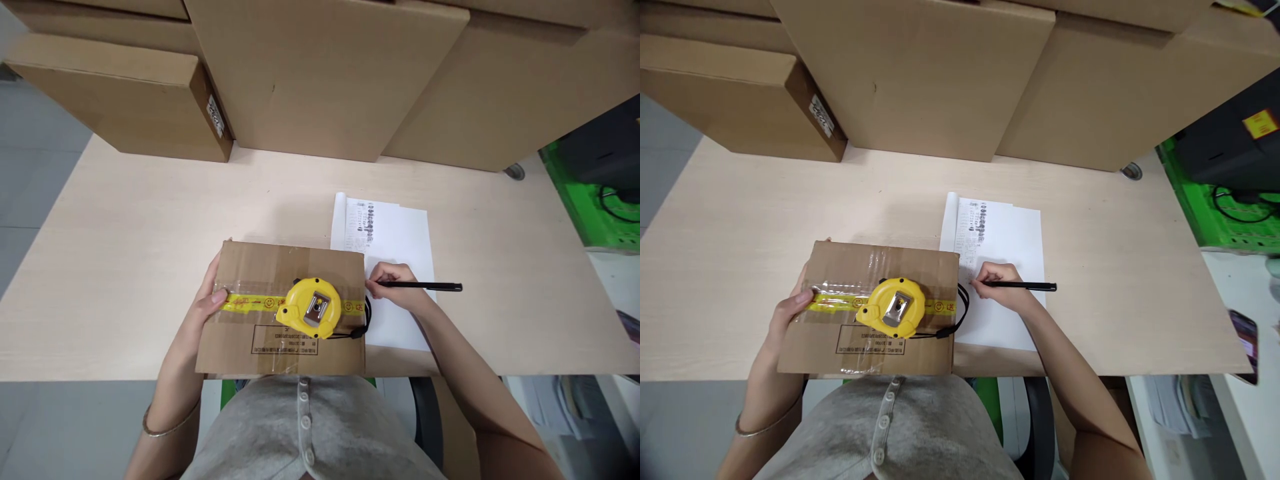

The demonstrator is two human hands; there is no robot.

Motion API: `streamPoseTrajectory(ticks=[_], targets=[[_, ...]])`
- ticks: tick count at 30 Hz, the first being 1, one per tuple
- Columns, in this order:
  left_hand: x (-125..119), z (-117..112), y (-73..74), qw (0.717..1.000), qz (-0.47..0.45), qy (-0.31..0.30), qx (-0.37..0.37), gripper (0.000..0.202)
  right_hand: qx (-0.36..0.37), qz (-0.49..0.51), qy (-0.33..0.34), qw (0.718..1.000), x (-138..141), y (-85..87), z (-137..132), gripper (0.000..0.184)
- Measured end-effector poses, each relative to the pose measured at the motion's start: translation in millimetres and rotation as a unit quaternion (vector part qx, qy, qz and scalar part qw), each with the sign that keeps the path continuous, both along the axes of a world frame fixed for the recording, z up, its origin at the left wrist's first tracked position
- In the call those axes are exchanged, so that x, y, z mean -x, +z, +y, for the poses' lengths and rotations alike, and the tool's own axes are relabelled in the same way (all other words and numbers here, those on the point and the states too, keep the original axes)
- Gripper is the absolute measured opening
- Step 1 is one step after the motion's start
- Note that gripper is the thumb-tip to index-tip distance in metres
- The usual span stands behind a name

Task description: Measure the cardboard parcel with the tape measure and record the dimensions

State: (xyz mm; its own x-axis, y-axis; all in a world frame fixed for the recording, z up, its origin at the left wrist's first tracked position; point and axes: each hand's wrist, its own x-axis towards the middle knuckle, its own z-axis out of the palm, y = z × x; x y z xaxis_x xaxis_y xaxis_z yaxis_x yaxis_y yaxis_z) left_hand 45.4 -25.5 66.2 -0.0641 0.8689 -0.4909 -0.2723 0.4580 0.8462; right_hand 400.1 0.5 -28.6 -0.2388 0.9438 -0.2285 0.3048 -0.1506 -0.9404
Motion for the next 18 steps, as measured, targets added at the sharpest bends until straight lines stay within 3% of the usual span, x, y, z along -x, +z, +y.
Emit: streamPoseTrajectory(ticks=[5,18], targets=[[19,5,-21.5,1.000,-0.021,-0.018,-0.003,0.089,0.002,0.003,0.005,1.000,-2,-1.4,1,0.036],[30,3,-37.0,0.999,-0.033,-0.018,0.024,0.094,0.013,-0.015,0.011,1.000,0,-1.0,1,0.040]])
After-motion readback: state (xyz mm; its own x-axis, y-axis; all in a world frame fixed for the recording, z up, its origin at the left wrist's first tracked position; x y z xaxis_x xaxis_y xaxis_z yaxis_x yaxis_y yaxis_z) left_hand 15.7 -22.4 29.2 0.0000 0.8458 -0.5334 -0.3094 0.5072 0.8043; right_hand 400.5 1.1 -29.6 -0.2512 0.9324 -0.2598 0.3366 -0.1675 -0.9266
